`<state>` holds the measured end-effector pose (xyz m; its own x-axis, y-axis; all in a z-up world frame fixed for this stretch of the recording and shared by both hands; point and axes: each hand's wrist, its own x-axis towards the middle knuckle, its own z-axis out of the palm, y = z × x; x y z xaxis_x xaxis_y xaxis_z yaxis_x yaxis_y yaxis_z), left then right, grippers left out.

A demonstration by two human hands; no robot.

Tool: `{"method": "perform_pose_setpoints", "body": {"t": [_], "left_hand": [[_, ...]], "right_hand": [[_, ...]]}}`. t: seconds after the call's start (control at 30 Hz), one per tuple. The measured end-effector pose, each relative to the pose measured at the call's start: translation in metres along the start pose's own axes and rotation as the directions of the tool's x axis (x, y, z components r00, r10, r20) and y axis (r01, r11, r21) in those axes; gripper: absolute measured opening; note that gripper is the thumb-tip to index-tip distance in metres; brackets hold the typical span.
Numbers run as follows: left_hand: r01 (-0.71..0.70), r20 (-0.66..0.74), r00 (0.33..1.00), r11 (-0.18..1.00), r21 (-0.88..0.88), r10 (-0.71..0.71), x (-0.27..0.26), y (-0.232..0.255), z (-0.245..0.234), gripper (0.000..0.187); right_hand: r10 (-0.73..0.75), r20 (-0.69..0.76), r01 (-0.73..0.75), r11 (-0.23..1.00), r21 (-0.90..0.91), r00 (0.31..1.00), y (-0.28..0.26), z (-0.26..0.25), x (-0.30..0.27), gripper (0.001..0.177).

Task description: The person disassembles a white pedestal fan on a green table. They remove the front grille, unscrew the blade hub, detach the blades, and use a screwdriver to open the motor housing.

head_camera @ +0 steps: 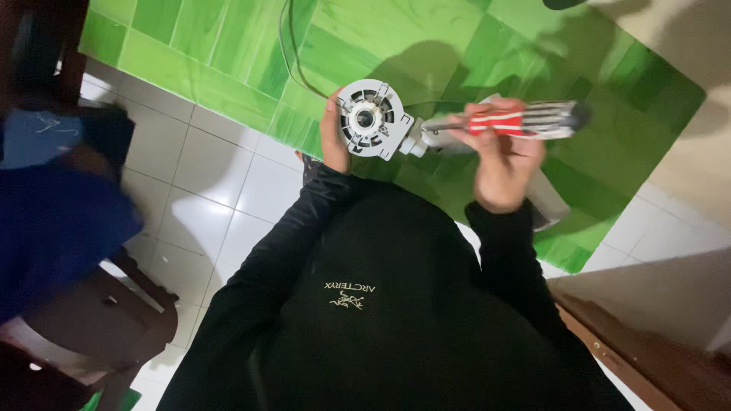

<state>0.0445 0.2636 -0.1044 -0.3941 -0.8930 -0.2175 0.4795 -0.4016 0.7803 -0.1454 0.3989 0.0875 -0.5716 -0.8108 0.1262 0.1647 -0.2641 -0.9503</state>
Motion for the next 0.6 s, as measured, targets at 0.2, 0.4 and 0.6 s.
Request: {"method": "perform_pose_setpoints", "body": {"t": [0.2,0.4,0.6], "left_hand": [[-0.058,0.07,0.996,0.984,0.171,0.047,0.006,-0.004,-0.003,0.058],[-0.113,0.072,0.993,0.944,0.31,0.095,-0.003,0.033,0.006,0.04],[-0.476,0.345,0.879,0.642,0.602,0.328,-0.018,0.095,0.023,0.03]], "right_hand": [[0.046,0.121,-0.041,0.998,-0.044,0.992,0.033,0.014,0.013,0.032],[0.034,0.203,-0.008,0.992,-0.128,0.979,0.05,0.033,0.039,0.03],[0.032,0.253,0.007,0.989,-0.15,0.967,0.06,0.036,0.045,0.035]]}}
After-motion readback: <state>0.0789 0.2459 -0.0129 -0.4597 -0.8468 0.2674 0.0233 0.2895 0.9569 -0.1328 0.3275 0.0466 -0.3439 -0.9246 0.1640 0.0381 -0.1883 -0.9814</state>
